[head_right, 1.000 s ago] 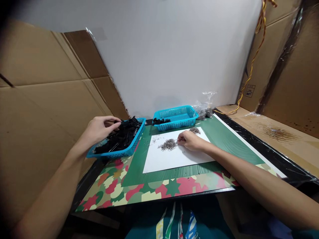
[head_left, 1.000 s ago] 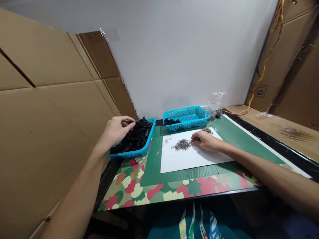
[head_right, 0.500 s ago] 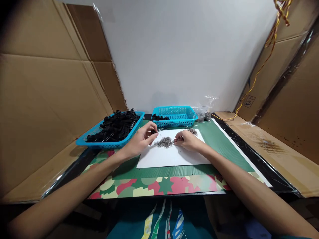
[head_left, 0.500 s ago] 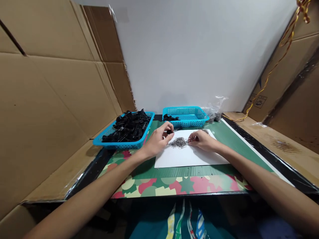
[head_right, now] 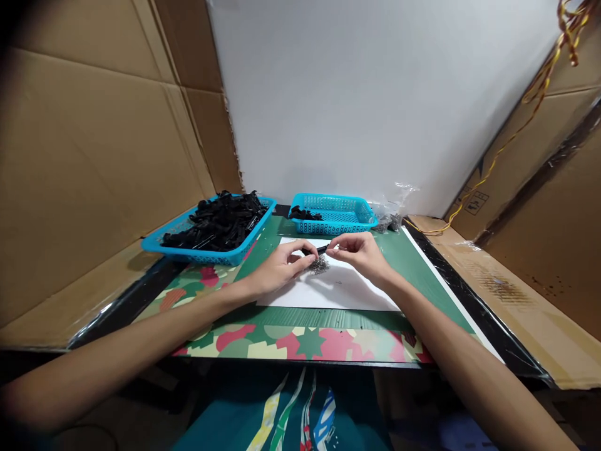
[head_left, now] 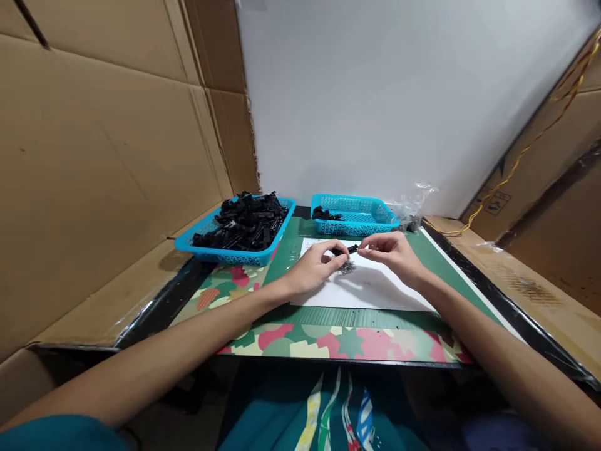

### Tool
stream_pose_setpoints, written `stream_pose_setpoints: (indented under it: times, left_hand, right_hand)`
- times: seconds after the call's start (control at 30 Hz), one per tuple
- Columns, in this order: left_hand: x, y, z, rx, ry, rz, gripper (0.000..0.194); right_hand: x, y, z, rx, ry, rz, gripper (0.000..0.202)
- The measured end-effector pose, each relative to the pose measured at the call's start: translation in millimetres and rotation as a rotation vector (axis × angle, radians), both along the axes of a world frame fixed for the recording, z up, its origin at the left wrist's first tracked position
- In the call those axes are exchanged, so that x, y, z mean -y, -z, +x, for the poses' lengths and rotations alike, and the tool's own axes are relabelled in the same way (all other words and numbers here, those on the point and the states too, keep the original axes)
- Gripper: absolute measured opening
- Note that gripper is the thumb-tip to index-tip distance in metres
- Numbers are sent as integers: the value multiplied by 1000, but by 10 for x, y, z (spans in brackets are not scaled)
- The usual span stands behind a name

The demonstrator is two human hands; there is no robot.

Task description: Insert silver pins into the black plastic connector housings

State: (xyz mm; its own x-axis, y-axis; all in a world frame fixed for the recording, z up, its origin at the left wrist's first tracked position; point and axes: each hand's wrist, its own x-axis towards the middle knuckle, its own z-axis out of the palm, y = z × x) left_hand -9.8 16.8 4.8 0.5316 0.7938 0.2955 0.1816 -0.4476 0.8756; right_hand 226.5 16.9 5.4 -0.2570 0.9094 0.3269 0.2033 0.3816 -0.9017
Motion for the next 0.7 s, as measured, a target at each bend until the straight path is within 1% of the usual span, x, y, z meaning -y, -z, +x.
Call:
stream_pose_setpoints:
  times: [0.07, 0.17, 0.27, 0.4, 0.57, 0.7]
  left_hand:
    - [29, -6, 22, 7, 1, 23, 21]
    - [57, -10, 23, -32, -42, 108, 22]
    - [64, -3, 2, -90, -80, 189, 22]
    - [65, 10, -15, -162, -86, 268, 21]
    - [60, 18, -20, -197, -94, 325, 20]
    - [56, 21, -22, -200, -88, 323, 17]
  right_hand:
    - [51, 8, -73, -41, -4, -17, 32]
    - [89, 19, -143, -83, -8, -45, 33]
    - [98, 15, -162, -90, -9, -97, 35]
    - [97, 15, -155, -90, -8, -159, 36]
    - [75, 45, -149, -75, -54, -192, 38]
    - [69, 43, -148, -68, -89, -198, 39]
